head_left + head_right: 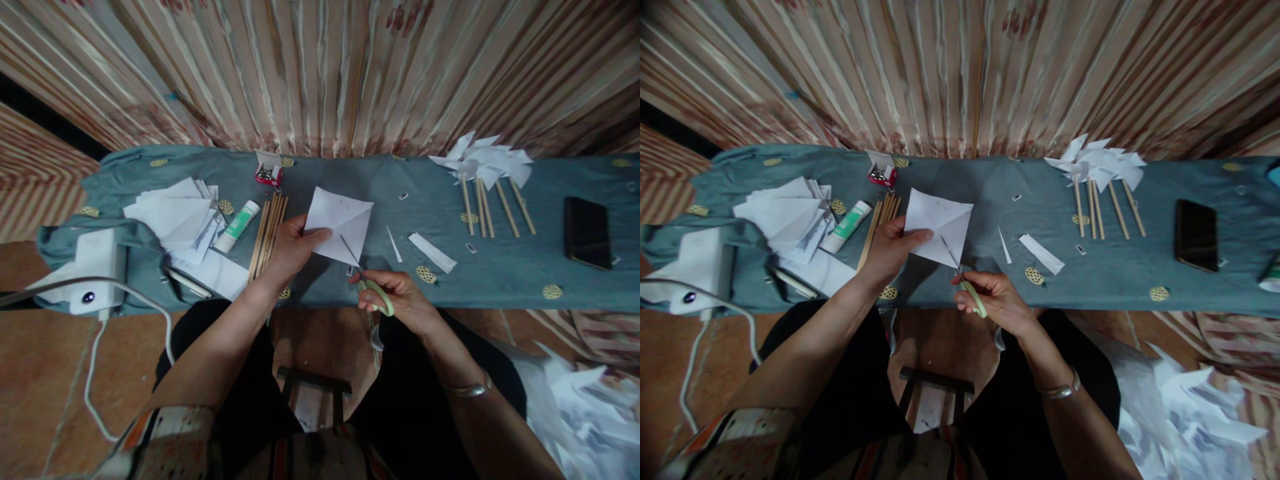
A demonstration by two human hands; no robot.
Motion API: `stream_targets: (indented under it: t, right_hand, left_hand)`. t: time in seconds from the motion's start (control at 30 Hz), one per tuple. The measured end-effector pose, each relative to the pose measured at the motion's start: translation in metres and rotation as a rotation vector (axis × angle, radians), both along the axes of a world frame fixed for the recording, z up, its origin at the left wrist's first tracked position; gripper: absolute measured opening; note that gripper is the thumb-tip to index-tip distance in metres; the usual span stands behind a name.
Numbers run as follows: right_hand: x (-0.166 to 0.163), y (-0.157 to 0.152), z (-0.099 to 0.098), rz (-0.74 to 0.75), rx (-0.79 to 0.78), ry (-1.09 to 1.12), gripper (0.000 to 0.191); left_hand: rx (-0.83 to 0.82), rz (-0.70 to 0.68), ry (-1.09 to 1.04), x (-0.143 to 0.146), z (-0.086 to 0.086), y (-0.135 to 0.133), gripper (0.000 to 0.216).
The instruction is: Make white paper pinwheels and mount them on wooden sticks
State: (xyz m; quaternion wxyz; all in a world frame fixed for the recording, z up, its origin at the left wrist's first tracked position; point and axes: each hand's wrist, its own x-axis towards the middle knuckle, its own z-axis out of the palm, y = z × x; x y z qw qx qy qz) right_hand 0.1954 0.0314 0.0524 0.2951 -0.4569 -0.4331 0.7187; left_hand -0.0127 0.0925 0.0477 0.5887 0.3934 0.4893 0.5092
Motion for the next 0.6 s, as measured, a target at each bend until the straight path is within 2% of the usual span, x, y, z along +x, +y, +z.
stream_targets:
  t: [0.6]
  right_hand:
    - [0.0002, -0.0005, -0.0020, -0.008, 0.004, -0.016, 0.043]
  left_hand:
    - [-0.007, -0.028, -0.011, 0.0020, -0.0030, -0.0025, 0.025]
